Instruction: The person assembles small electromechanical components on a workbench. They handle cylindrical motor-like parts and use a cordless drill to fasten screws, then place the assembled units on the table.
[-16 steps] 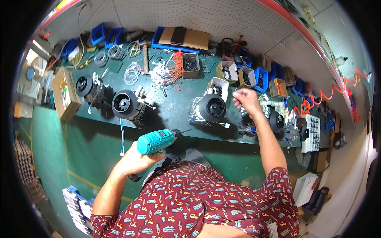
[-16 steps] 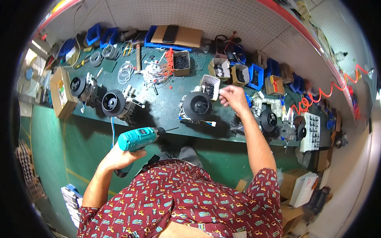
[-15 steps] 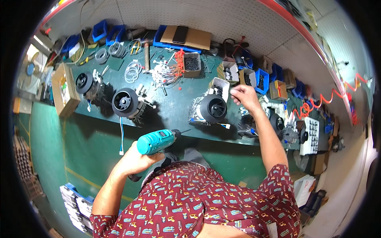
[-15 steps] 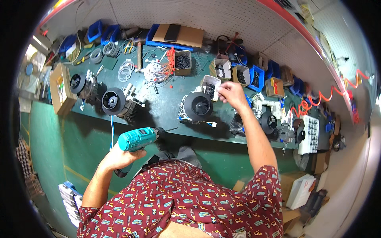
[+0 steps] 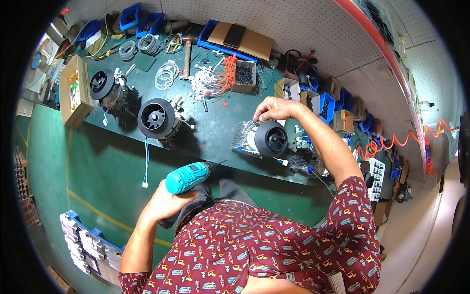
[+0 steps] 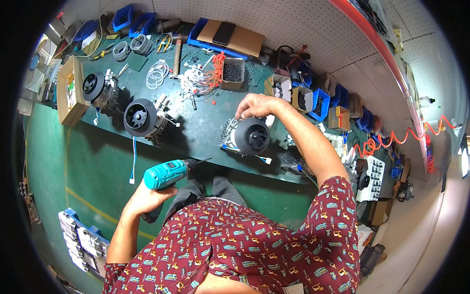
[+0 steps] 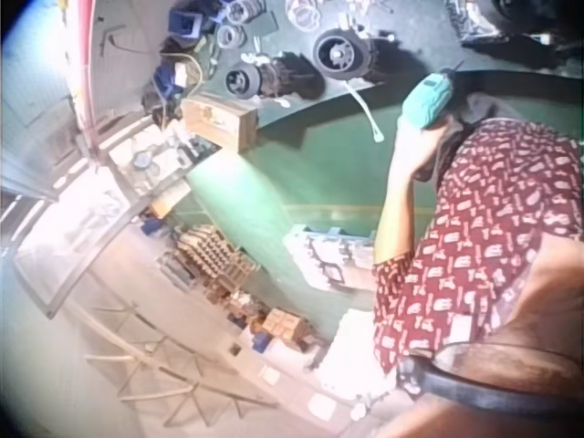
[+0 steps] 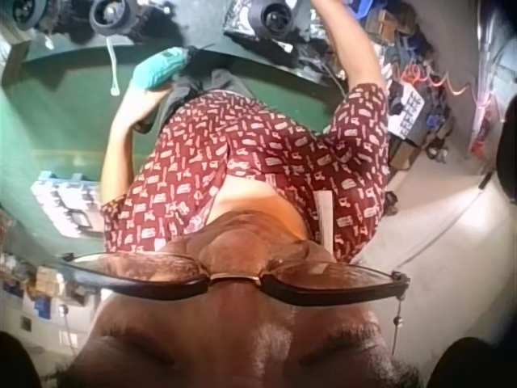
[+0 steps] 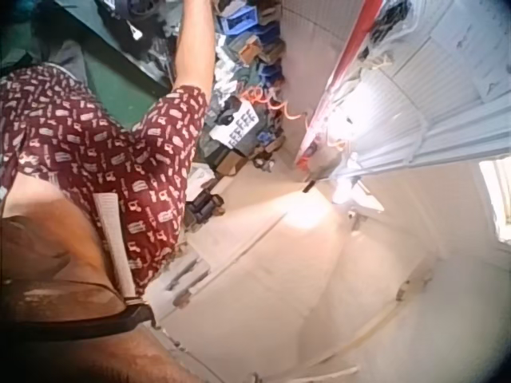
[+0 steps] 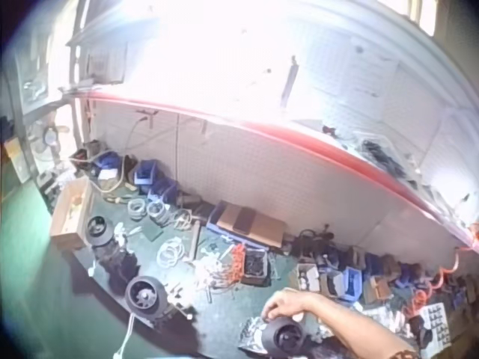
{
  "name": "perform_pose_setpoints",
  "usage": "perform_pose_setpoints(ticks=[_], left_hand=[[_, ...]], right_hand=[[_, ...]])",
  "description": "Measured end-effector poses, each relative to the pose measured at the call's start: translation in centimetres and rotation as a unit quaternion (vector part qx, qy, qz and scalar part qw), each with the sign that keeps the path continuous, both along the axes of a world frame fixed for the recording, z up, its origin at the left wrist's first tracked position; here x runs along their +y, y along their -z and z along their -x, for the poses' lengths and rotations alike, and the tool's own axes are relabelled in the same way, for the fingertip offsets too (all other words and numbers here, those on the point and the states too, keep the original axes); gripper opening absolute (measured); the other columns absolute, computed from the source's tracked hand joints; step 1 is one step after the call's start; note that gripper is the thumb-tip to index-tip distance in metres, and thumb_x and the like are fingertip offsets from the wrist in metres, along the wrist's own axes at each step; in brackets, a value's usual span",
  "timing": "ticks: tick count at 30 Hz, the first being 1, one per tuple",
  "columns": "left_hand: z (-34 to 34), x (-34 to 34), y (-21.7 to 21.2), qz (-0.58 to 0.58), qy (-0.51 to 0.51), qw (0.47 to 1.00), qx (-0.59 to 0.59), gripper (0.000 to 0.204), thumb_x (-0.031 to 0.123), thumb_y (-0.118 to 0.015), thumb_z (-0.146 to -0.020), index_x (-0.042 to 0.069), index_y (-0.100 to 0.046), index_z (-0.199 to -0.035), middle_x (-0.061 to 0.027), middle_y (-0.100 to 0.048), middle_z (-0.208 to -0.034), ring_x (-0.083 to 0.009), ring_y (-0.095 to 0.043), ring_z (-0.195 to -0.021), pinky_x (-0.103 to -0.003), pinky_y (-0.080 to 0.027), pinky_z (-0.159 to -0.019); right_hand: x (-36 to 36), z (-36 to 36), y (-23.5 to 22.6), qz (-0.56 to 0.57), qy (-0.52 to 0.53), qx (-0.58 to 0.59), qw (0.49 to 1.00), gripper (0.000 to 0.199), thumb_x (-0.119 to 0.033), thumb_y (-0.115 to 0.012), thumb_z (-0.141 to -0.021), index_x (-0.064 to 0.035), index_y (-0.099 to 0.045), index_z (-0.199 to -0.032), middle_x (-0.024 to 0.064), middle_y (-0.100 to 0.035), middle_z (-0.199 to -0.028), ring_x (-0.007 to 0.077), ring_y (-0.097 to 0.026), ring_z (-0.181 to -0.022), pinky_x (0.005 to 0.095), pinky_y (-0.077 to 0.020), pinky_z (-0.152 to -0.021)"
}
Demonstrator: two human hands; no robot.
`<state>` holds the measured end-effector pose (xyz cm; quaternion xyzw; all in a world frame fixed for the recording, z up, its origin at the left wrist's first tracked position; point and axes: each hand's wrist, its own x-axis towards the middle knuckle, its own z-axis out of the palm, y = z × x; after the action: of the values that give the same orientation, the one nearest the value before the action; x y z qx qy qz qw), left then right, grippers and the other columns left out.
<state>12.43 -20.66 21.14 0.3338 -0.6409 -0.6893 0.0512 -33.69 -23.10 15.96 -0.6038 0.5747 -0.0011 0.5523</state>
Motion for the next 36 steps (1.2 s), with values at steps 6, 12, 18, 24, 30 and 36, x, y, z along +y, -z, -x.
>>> perform_pose_setpoints(ticks=[6, 12, 18, 24, 30, 36], left_hand=[[0.0, -0.1, 1.0, 0.009, -0.005, 1.0, 0.01, 0.049, 0.005, -0.075, -0.085, 0.002, -0.065, -0.132, -0.0118, -0.073, -0.123, -0.0157, -0.067, -0.11, -0.032, -0.051, -0.1], [0.5, -0.1, 1.7, 0.033, 0.022, 0.999, 0.027, 0.054, -0.009, -0.072, -0.08, -0.001, -0.063, -0.133, -0.0063, -0.067, -0.129, -0.0125, -0.062, -0.111, -0.03, -0.051, -0.098], [1.2, 0.2, 0.8, 0.043, 0.003, 0.999, 0.029, 0.051, -0.01, -0.073, -0.077, 0.0, -0.068, -0.127, -0.007, -0.068, -0.119, -0.0136, -0.063, -0.099, -0.03, -0.053, -0.089], [1.2, 0.7, 0.2, 0.021, -0.032, 0.998, -0.046, 0.049, -0.006, -0.075, -0.078, 0.001, -0.068, -0.126, -0.0041, -0.069, -0.105, -0.0116, -0.061, -0.089, -0.03, -0.054, -0.082], [1.3, 1.5, 0.8, 0.035, -0.038, 0.992, -0.111, 0.042, -0.002, -0.076, -0.085, 0.002, -0.064, -0.126, -0.0021, -0.065, -0.086, -0.0117, -0.06, -0.07, -0.03, -0.053, -0.064], [1.8, 2.8, 1.1, 0.012, -0.065, 0.987, -0.145, 0.041, -0.008, -0.073, -0.083, 0.0, -0.064, -0.123, -0.0043, -0.063, -0.087, -0.0137, -0.061, -0.065, -0.03, -0.053, -0.058]], right_hand=[[0.2, -0.8, -0.2, 0.025, 0.025, 0.012, 0.999, 0.026, -0.011, -0.073, -0.087, -0.0046, -0.077, -0.112, 0.0068, -0.079, -0.1, 0.0147, -0.073, -0.093, 0.0309, -0.0564, -0.088], [0.0, -1.3, 0.1, 0.031, 0.007, 0.035, 0.999, 0.029, -0.016, -0.079, -0.082, -0.007, -0.078, -0.11, 0.0082, -0.079, -0.101, 0.016, -0.073, -0.093, 0.0328, -0.0577, -0.088], [-1.3, 1.8, 2.5, 0.145, 0.159, 0.031, 0.976, 0.03, -0.021, -0.078, -0.081, -0.0027, -0.077, -0.105, 0.0125, -0.078, -0.102, 0.0231, -0.074, -0.095, 0.0358, -0.0574, -0.088], [-6.2, 4.9, 7.3, 0.315, 0.188, 0.197, 0.909, 0.034, -0.014, -0.073, -0.085, -0.0049, -0.071, -0.118, 0.0186, -0.073, -0.112, 0.035, -0.069, -0.109, 0.044, -0.0551, -0.097], [-13.3, 5.8, 14.3, 0.294, 0.057, 0.249, 0.921, 0.048, -0.017, -0.073, -0.087, -0.005, -0.063, -0.132, 0.0199, -0.064, -0.131, 0.0365, -0.058, -0.127, 0.0445, -0.0471, -0.108], [-15.9, 2.9, 14.6, 0.209, 0.064, 0.298, 0.929, 0.053, -0.026, -0.081, -0.081, -0.0076, -0.066, -0.128, 0.0174, -0.055, -0.139, 0.0372, -0.057, -0.128, 0.0484, -0.0512, -0.105]])
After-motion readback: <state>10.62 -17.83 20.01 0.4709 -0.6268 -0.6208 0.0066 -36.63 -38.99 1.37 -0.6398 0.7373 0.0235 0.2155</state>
